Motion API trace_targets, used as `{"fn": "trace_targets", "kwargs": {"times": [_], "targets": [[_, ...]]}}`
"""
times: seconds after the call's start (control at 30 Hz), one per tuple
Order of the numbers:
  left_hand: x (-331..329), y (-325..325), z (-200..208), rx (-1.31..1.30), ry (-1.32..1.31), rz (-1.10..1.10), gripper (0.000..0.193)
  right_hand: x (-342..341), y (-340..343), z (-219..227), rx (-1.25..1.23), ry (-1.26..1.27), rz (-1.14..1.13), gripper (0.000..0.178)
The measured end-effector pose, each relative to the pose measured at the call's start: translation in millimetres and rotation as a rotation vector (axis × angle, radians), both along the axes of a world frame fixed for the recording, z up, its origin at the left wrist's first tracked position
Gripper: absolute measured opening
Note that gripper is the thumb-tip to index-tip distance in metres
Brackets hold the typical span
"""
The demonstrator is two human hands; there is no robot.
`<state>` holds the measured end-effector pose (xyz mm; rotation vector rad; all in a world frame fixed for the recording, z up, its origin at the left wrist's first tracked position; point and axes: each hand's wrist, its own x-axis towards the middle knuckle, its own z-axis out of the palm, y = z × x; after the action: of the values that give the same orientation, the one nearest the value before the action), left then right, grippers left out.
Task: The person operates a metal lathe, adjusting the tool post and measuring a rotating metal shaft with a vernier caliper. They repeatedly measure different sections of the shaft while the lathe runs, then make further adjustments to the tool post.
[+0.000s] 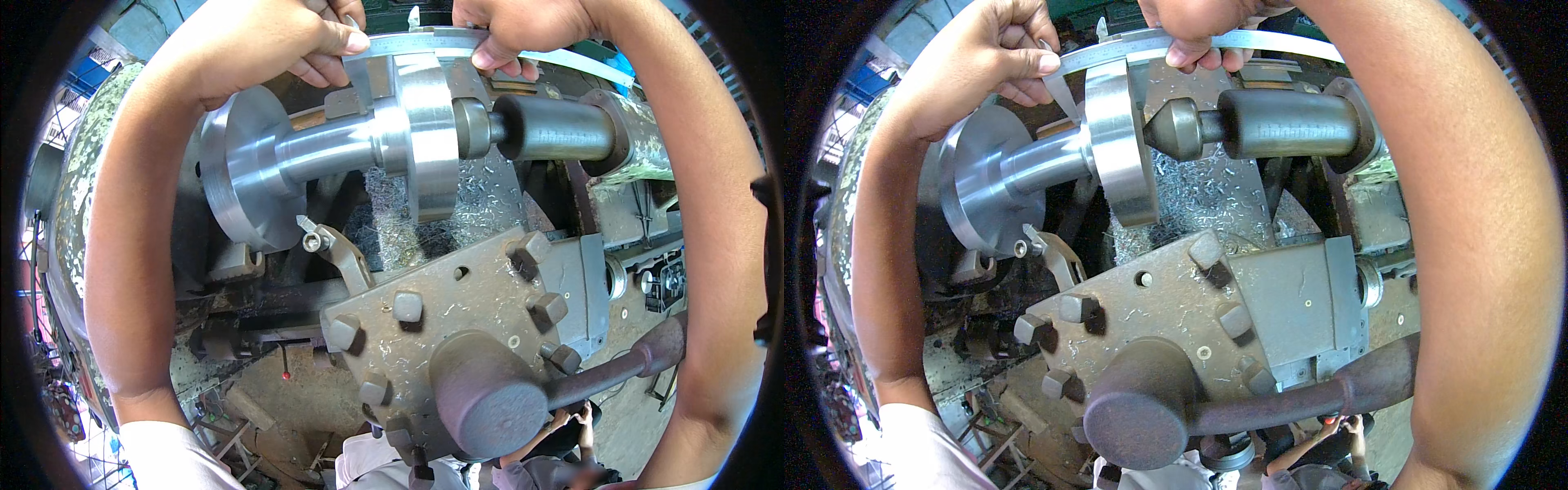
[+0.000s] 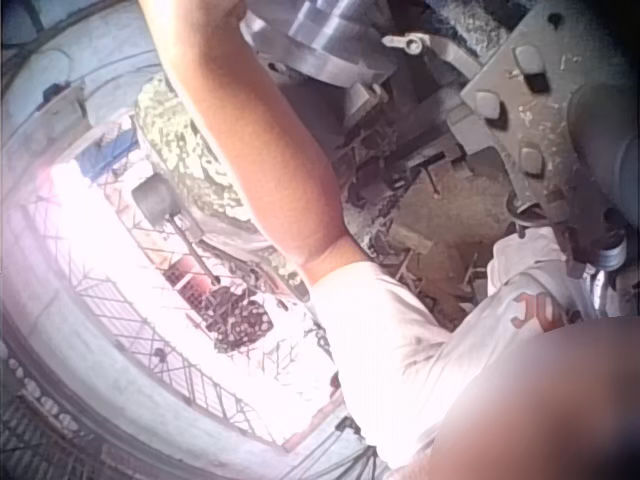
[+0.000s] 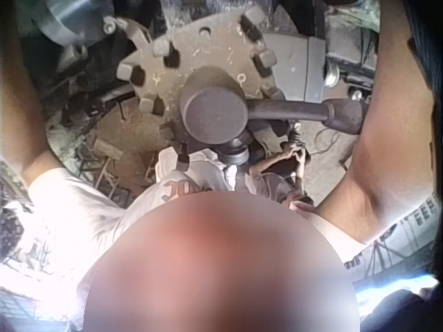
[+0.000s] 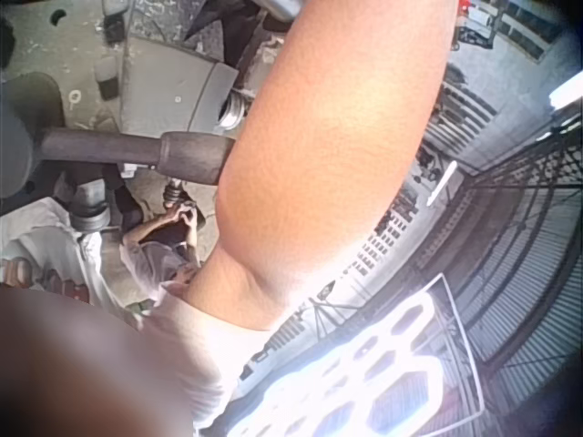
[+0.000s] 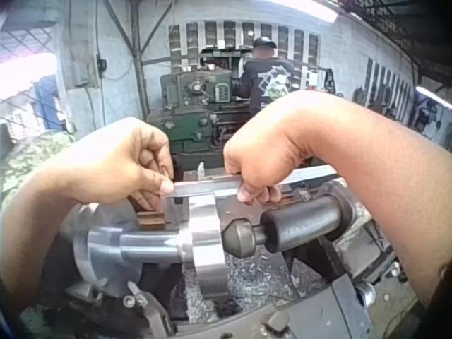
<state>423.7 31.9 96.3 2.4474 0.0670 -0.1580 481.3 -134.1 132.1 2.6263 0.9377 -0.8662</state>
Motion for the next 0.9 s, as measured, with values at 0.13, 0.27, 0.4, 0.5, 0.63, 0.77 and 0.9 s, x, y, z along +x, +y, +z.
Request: {"fn": "trace_targets", "kwargs": {"times": [0.13, 0.27, 0.4, 0.5, 0.63, 0.77, 0.9], "targets": [[-7, 4, 4, -0.075, -0.009, -0.096, 0.007, 0, 0, 1, -0.012, 0.002, -0.001, 0.027], [-8, 10, 2, -0.093, -0.028, -0.133, 0.007, -1, 2, -4, -0.032, -0.033, -0.029, 0.027], [-9, 10, 4, -0.078, -0.039, -0.11, 0.006, 2, 0, -1, -0.011, -0.019, -0.006, 0.026], [-9, 10, 4, -0.098, -0.089, -0.119, 0.006, 5, -3, 4, 0.069, -0.004, -0.021, 0.027], [-4, 17, 0, -0.159, -0.2, -0.131, 0.005, 5, -10, 5, 0.167, -0.073, -0.106, 0.028], [4, 27, 0, -0.237, -0.249, -0.131, 0.005, 5, -13, 16, 0.231, -0.107, -0.106, 0.027], [8, 31, 1, -0.309, -0.309, -0.147, 0.005, 7, -13, 21, 0.262, -0.121, -0.098, 0.026]]}}
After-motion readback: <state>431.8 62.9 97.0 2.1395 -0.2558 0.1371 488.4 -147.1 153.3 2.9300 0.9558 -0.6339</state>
